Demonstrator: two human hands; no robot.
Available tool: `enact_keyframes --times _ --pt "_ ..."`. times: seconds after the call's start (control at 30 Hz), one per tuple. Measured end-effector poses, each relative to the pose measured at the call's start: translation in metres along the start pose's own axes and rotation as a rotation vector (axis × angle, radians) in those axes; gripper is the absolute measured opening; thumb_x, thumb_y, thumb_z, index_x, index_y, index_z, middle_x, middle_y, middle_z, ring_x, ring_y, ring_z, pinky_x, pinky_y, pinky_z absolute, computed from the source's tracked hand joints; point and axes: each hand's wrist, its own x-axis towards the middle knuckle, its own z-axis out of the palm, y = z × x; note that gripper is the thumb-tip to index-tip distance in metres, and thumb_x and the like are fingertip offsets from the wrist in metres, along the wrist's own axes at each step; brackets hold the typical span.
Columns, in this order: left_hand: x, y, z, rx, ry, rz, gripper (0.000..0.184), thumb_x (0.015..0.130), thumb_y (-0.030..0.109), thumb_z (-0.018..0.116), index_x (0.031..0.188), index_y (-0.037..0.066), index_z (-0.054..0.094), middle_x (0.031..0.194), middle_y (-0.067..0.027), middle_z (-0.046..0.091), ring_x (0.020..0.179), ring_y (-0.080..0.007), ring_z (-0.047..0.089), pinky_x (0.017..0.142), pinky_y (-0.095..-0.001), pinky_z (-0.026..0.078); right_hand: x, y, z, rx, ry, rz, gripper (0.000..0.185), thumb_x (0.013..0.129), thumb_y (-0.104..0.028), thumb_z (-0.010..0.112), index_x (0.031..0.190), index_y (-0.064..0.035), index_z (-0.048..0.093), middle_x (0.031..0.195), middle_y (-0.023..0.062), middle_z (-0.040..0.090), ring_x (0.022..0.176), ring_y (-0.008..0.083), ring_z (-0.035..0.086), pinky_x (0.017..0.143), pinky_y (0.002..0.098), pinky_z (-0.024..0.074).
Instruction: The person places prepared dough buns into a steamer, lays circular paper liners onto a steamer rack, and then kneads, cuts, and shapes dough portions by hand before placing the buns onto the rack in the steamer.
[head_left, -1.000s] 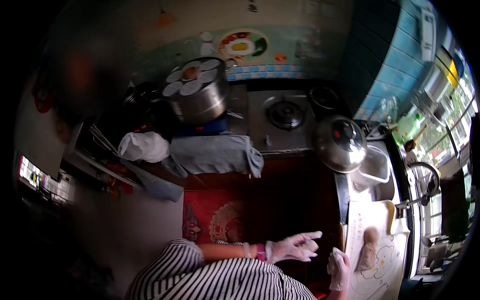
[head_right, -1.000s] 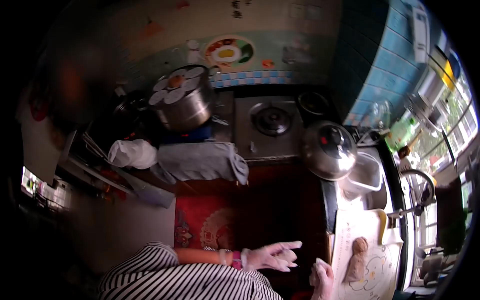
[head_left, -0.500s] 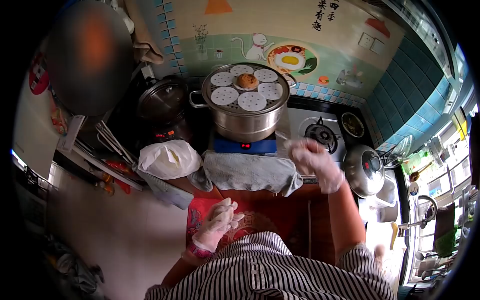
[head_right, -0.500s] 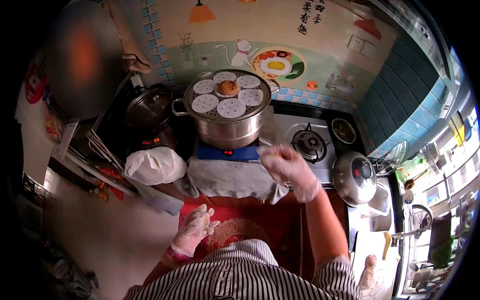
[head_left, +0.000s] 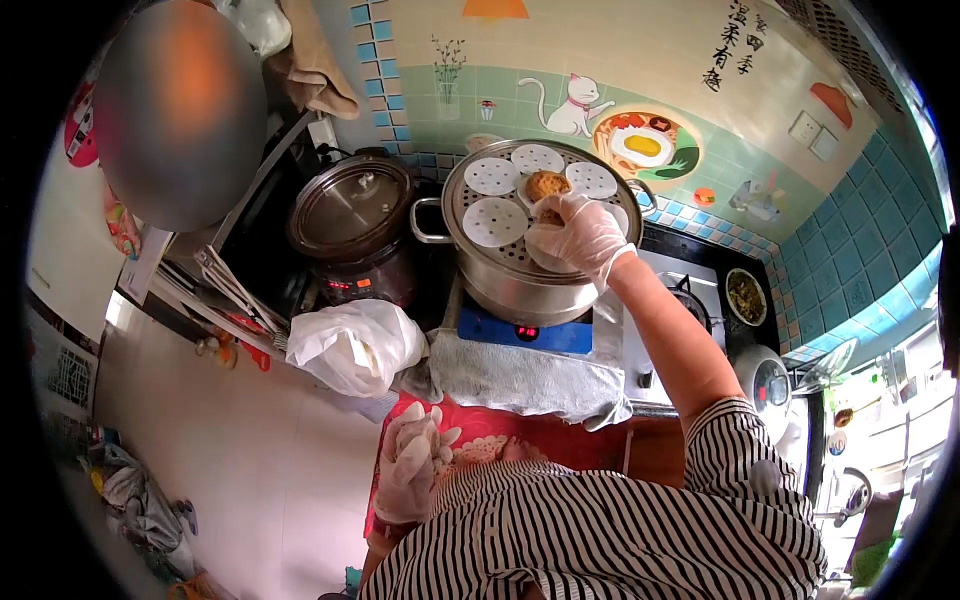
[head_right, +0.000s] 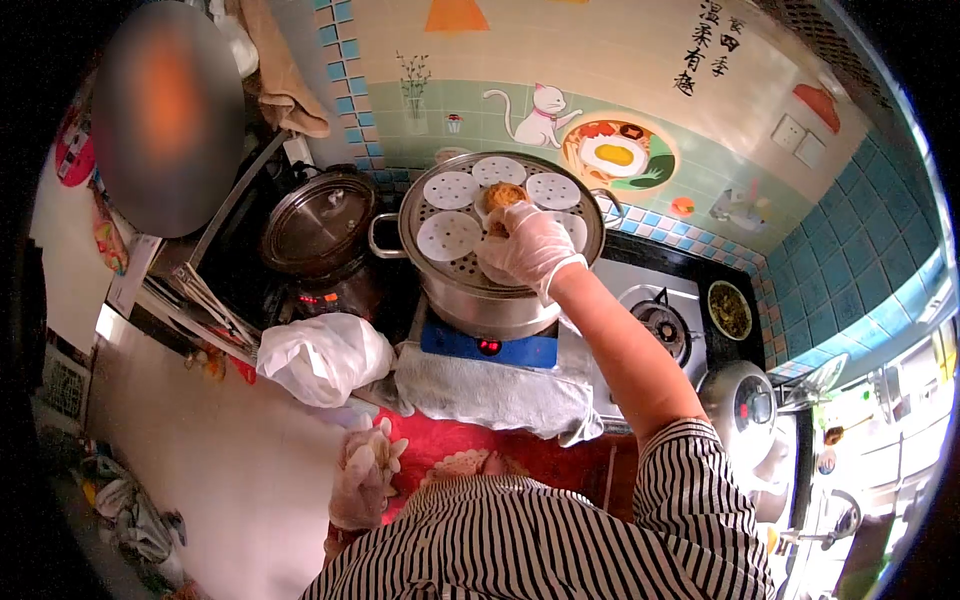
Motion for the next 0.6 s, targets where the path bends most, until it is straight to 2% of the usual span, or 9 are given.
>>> enact_keyframes --times 0.03,0.2,0.27,0.3,0.33,0.4,0.43,0.53,0.6 --pt "0.005 0.006 0.009 0.022 0.004 -0.013 0.048 0.095 0.008 0.063 0.142 0.008 0.050 0.132 -0.0129 0.063 0.107 -0.0303 0.068 0.091 -0.0378 0.056 0.001 0.007 0.008 0.013 0.049 -0.066 0.045 0.081 -0.036 0.081 0.111 -0.0041 0.072 0.093 0.0197 0.072 0.083 0.0340 0.071 0.081 0.0385 0.0550" --pt "0.039 0.038 0.046 0.258 0.055 -0.064 0.054 0.089 0.004 0.066 0.140 0.007 0.051 0.130 -0.0148 0.065 0.103 -0.0305 0.070 0.088 -0.0364 0.058 -0.008 0.004 0.005 -0.089 0.017 -0.102 0.052 0.080 -0.042 0.083 0.117 -0.0061 0.071 0.091 0.0200 0.072 0.089 0.0341 0.071 0.081 0.0385 0.0549" --pt "0.062 0.052 0.053 0.249 -0.207 0.033 0.059 0.082 0.003 0.070 0.138 0.006 0.052 0.131 -0.0162 0.063 0.103 -0.0303 0.070 0.084 -0.0367 0.059 -0.013 0.003 -0.004 -0.072 0.079 -0.132 0.062 0.084 -0.057 0.075 0.122 -0.0081 0.070 0.104 0.0231 0.072 0.102 0.0402 0.069 0.086 0.0447 0.0546" --pt "0.073 0.061 0.064 0.306 -0.192 0.060 0.064 0.076 0.004 0.075 0.137 0.005 0.054 0.131 -0.0172 0.063 0.104 -0.0299 0.070 0.083 -0.0376 0.060 -0.018 0.001 -0.012 -0.085 0.102 -0.138 0.063 0.090 -0.057 0.071 0.129 -0.0078 0.068 0.111 0.0239 0.071 0.107 0.0359 0.069 0.092 0.0410 0.0531" --pt "0.086 0.072 0.078 0.334 -0.200 0.075 0.062 0.078 0.001 0.076 0.136 0.004 0.054 0.118 -0.0115 0.065 0.098 -0.0222 0.069 0.086 -0.0386 0.060 -0.021 0.006 -0.012 -0.082 0.102 -0.132 0.063 0.090 -0.057 0.071 0.129 -0.0078 0.068 0.111 0.0239 0.071 0.107 0.0359 0.069 0.092 0.0410 0.0531" --pt "0.116 0.089 0.104 0.495 -0.268 0.172 0.057 0.082 -0.004 0.074 0.135 0.002 0.055 0.104 -0.0040 0.062 0.091 -0.0137 0.063 0.088 -0.0348 0.057 -0.025 0.019 -0.011 0.529 0.186 0.023 0.058 0.096 -0.048 0.069 0.131 -0.0030 0.065 0.115 0.0202 0.072 0.110 0.0258 0.069 0.096 0.0356 0.0510" --pt "0.135 0.094 0.112 0.541 -0.363 0.231 0.053 0.085 -0.006 0.073 0.134 0.001 0.055 0.099 -0.0013 0.059 0.089 -0.0111 0.060 0.089 -0.0329 0.055 -0.030 0.021 -0.017 0.708 0.166 0.025 0.053 0.101 -0.039 0.066 0.135 0.0012 0.062 0.120 0.0140 0.072 0.111 0.0185 0.065 0.100 0.0324 0.0488" --pt "0.219 0.105 0.131 0.746 -0.688 0.354 0.052 0.085 -0.005 0.072 0.135 -0.001 0.056 0.106 -0.0024 0.061 0.097 -0.0124 0.061 0.092 -0.0311 0.052 -0.048 0.035 -0.026 0.868 0.147 0.105 0.050 0.103 -0.034 0.064 0.138 0.0019 0.059 0.127 0.0093 0.069 0.118 0.0167 0.061 0.106 0.0311 0.0450" --pt "0.243 0.107 0.155 1.003 -0.628 0.443 0.042 0.087 -0.001 0.075 0.127 -0.001 0.062 0.096 0.0033 0.060 0.089 -0.0063 0.058 0.089 -0.0254 0.051 -0.061 0.039 -0.028 0.820 0.177 0.121 0.049 0.103 -0.034 0.064 0.137 0.0019 0.060 0.126 0.0089 0.069 0.117 0.0160 0.061 0.105 0.0306 0.0454"
